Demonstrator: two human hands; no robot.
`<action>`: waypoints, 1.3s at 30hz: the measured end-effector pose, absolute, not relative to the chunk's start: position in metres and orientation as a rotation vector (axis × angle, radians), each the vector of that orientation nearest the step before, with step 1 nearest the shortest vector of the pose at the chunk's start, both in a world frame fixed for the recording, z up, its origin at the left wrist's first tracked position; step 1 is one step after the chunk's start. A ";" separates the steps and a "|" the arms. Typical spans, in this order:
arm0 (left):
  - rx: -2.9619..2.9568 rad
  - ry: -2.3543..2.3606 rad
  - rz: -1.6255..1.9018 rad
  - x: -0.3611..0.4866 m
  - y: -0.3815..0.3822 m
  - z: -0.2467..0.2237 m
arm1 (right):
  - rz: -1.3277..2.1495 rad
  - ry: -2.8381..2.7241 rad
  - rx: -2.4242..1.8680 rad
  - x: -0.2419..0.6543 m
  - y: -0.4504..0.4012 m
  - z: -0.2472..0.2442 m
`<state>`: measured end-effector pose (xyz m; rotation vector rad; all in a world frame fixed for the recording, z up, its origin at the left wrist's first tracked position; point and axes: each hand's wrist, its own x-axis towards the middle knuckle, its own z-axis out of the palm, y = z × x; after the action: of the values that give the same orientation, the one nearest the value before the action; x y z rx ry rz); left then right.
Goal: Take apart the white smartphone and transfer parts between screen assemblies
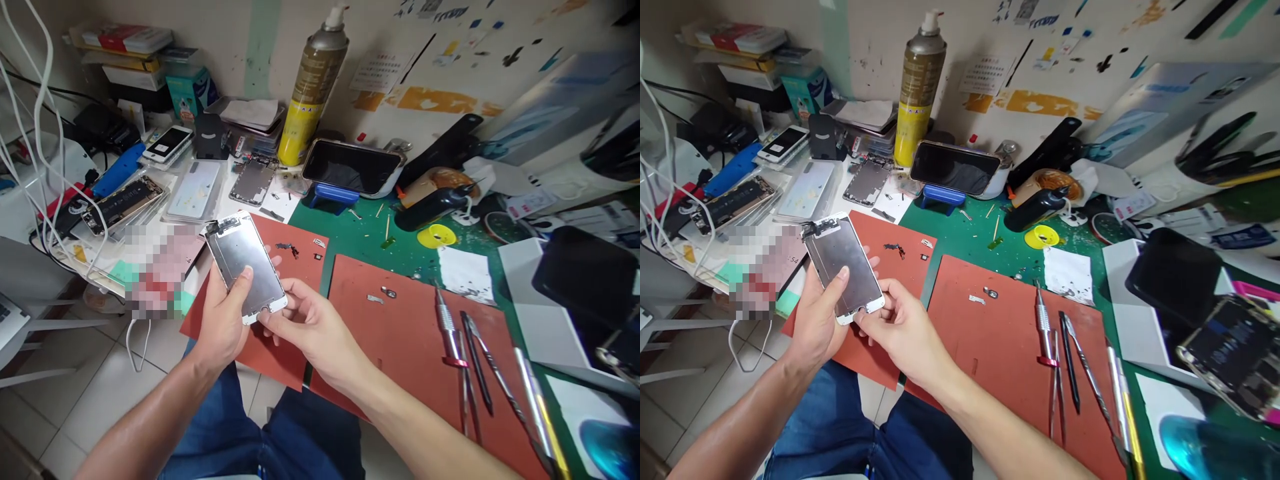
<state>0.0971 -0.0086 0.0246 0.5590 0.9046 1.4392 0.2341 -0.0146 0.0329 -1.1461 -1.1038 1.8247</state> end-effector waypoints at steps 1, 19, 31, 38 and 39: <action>0.559 0.908 1.440 0.097 -0.009 0.025 | 1.820 -1.107 -1.154 0.234 -0.015 0.033; 0.577 0.912 1.436 0.097 -0.010 0.024 | 1.795 -1.063 -1.208 0.229 -0.018 0.030; 0.582 0.894 1.447 0.098 -0.011 0.023 | 1.784 -1.033 -1.187 0.226 -0.018 0.027; 0.599 0.892 1.443 0.097 -0.011 0.022 | 1.807 -1.012 -1.173 0.227 -0.019 0.028; 0.605 0.888 1.439 0.097 -0.011 0.022 | 1.808 -1.010 -1.174 0.227 -0.019 0.028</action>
<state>0.0971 -0.0109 0.0221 0.6050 0.8883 1.4392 0.2267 -0.0187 0.0284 -1.1744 -1.0102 1.8084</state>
